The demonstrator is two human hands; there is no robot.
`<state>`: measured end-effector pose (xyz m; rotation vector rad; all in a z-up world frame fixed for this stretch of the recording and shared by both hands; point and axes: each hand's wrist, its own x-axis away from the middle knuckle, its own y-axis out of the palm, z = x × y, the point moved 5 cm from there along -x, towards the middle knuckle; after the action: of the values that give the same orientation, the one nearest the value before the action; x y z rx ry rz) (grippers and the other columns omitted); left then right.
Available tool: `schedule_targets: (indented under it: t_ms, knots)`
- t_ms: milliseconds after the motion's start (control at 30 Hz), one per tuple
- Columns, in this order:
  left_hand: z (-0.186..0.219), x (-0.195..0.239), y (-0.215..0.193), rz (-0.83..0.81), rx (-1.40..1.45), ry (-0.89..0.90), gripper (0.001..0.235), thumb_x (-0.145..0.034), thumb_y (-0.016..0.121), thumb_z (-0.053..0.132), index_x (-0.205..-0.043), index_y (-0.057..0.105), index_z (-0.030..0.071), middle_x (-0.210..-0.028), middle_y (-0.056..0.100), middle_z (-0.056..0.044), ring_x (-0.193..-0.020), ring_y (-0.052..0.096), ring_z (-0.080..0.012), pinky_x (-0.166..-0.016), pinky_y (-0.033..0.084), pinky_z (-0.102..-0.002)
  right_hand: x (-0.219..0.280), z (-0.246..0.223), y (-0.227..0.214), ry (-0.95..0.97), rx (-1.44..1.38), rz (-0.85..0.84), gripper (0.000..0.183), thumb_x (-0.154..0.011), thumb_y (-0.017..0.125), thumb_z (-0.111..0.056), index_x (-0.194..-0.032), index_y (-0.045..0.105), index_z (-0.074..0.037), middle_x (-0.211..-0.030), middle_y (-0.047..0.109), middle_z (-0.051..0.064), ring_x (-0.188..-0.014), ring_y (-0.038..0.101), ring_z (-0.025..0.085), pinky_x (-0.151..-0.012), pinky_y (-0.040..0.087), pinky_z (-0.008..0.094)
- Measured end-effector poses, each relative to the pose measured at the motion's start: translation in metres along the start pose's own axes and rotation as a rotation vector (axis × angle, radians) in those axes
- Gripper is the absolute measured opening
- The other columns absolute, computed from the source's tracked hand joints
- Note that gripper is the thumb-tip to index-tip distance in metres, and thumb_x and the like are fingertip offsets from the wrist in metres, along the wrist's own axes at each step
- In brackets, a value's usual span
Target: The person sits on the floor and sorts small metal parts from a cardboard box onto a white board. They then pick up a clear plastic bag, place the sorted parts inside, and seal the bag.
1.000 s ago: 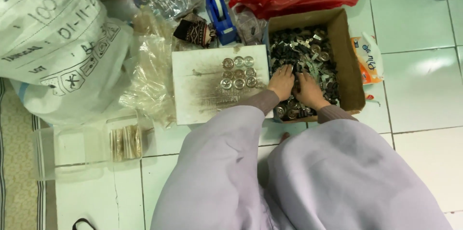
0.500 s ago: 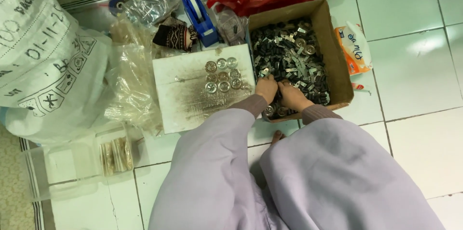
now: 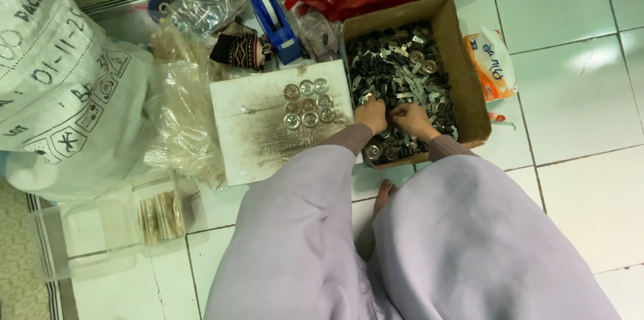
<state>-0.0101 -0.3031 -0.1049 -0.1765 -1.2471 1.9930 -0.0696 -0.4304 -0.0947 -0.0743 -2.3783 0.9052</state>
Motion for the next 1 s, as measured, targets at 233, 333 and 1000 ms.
schedule_targets:
  t_ms: [233, 333, 1000]
  knots:
    - [-0.007, -0.009, -0.007, -0.157, 0.227, -0.022, 0.022, -0.081, 0.062, 0.012, -0.096, 0.073, -0.001, -0.1, 0.07, -0.026, -0.086, 0.073, -0.0399, -0.073, 0.059, -0.048, 0.013, -0.026, -0.011, 0.013, -0.321, 0.035, 0.04, -0.089, 0.068, -0.014, -0.128, 0.069, -0.005, -0.107, 0.074, 0.02, -0.106, 0.068, 0.035, -0.091, 0.055, 0.05]
    - [0.001, 0.001, -0.032, -0.187, 0.388, -0.061, 0.032, -0.087, 0.063, 0.01, -0.115, 0.071, -0.003, -0.117, 0.069, -0.028, -0.105, 0.071, -0.042, -0.082, 0.06, -0.049, 0.014, -0.029, -0.013, 0.057, -0.564, 0.014, 0.051, -0.09, 0.07, -0.013, -0.136, 0.059, 0.006, -0.113, 0.068, 0.028, -0.111, 0.065, 0.036, -0.098, 0.053, 0.05]
    - [0.008, 0.02, -0.049, -0.251, 0.293, -0.005, 0.036, -0.095, 0.062, 0.02, -0.125, 0.069, 0.001, -0.133, 0.064, -0.026, -0.124, 0.063, -0.0408, -0.097, 0.059, -0.048, 0.0, -0.006, -0.005, 0.002, -0.375, -0.086, 0.038, -0.087, 0.083, -0.019, -0.116, 0.069, 0.0, -0.102, 0.072, 0.019, -0.1, 0.07, 0.029, -0.085, 0.058, 0.043]
